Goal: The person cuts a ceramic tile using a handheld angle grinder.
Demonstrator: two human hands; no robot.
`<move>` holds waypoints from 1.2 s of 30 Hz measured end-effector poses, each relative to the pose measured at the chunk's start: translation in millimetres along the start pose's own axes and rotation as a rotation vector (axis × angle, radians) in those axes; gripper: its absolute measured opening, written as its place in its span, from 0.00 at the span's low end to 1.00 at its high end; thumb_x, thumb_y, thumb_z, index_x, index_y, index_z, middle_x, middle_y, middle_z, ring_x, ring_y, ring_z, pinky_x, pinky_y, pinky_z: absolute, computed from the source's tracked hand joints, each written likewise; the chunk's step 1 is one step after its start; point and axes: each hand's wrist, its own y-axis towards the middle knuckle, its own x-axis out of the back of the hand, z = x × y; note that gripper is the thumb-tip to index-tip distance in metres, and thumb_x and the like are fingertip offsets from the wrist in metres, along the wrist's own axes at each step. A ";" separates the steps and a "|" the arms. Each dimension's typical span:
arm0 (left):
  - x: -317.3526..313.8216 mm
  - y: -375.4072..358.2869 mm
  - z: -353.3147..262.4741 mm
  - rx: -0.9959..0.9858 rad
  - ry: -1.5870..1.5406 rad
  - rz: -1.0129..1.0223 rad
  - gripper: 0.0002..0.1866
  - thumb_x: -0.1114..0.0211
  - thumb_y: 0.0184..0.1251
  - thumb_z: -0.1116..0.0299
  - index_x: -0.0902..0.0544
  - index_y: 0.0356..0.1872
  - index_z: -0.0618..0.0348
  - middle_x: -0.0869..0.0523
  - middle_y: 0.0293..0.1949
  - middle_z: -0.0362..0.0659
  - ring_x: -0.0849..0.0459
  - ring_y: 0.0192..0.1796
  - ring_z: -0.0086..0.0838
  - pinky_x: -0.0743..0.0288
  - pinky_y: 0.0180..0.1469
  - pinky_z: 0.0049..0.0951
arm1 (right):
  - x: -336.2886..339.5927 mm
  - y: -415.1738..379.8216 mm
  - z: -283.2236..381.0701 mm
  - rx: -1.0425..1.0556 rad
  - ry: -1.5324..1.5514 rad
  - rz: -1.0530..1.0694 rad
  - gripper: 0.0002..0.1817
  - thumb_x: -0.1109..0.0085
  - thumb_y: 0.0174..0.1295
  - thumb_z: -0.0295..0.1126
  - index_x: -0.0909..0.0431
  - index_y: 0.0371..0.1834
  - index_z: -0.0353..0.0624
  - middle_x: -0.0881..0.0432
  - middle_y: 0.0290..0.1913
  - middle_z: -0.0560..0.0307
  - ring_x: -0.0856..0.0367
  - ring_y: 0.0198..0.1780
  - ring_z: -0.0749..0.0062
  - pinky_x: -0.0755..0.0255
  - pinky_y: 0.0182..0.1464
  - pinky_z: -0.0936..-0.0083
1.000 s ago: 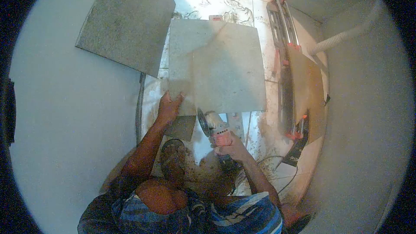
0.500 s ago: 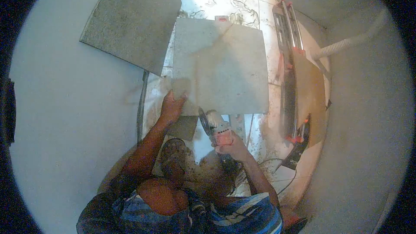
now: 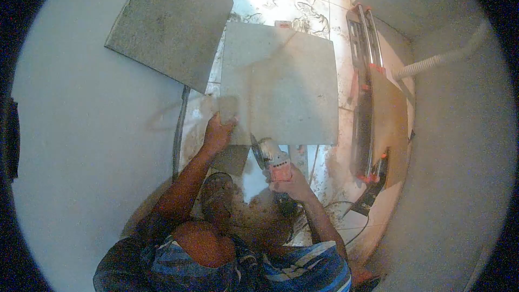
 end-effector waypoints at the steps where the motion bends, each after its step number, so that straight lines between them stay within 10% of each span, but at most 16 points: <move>1: -0.8 -1.2 -1.1 -0.030 -0.008 -0.018 0.29 0.34 0.67 0.49 0.22 0.53 0.68 0.14 0.46 0.57 0.15 0.51 0.46 0.26 0.56 0.43 | 0.7 -0.1 -1.0 -0.016 -0.017 -0.008 0.24 0.29 0.51 0.24 0.21 0.54 0.35 0.14 0.47 0.58 0.15 0.46 0.74 0.22 0.51 0.75; 36: -5.4 1.3 3.2 -0.039 -0.020 -0.036 0.26 0.33 0.66 0.53 0.22 0.53 0.66 0.14 0.47 0.57 0.15 0.52 0.48 0.26 0.56 0.43 | 1.9 -1.0 14.8 -0.008 0.050 0.007 0.22 0.30 0.53 0.29 0.21 0.53 0.38 0.15 0.45 0.63 0.18 0.45 0.78 0.24 0.50 0.78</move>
